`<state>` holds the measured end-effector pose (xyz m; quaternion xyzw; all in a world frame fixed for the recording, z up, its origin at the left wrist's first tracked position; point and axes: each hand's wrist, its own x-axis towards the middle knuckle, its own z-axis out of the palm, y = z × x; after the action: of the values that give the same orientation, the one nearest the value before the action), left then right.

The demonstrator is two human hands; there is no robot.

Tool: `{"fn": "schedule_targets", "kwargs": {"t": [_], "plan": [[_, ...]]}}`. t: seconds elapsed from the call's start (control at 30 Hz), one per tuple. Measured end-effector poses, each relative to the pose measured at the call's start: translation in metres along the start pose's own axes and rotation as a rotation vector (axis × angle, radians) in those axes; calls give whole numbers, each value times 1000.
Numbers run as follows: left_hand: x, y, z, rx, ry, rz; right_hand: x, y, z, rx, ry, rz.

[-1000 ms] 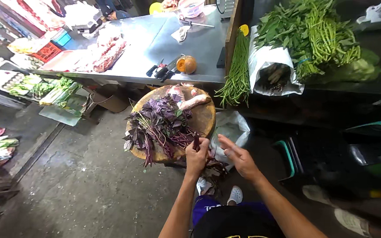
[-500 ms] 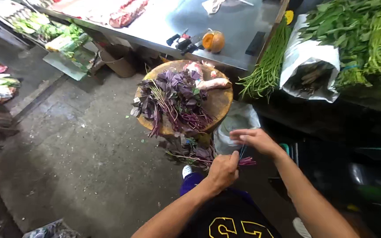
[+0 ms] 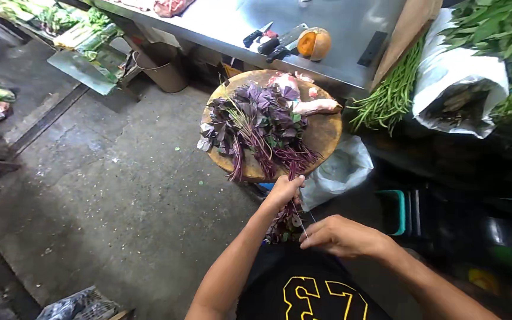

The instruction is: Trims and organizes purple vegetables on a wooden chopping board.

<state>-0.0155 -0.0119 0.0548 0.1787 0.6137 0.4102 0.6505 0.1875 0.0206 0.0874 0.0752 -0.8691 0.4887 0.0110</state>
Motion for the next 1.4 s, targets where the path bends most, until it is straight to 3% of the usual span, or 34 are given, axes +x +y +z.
{"fn": "schedule_targets", "kwargs": {"t": [0.07, 0.2, 0.27, 0.43, 0.57, 0.87, 0.97, 1.1, 1.17, 1.27, 1.4], "plan": [[1, -2, -13, 28, -40, -3, 14, -10, 1, 243, 110, -58], [-15, -4, -26, -221, -65, 180, 48, 3, -3, 504, 929, -65], [-27, 1, -41, -289, -151, 345, 62, 28, -1, 655, 1170, -16], [-42, -4, -76, 44, -268, 558, 64, 39, 7, 729, 1035, 165], [-54, -1, -84, 323, -260, 578, 67, 36, -6, 689, 928, 200], [-63, 1, -104, 574, -289, 656, 99, 33, -11, 612, 883, 238], [-64, 2, -122, 618, -446, 613, 97, 29, -12, 627, 864, 330], [-55, -4, -124, 763, -694, 481, 124, 4, -24, 419, 543, 517], [-48, -10, -121, 649, -628, 463, 147, -10, -17, 180, 439, 368], [-38, 0, -120, 252, -469, 453, 163, -38, 5, -78, 460, 68], [-40, -1, -102, 75, -47, 489, 138, 1, 11, 12, 1028, 140]]}}
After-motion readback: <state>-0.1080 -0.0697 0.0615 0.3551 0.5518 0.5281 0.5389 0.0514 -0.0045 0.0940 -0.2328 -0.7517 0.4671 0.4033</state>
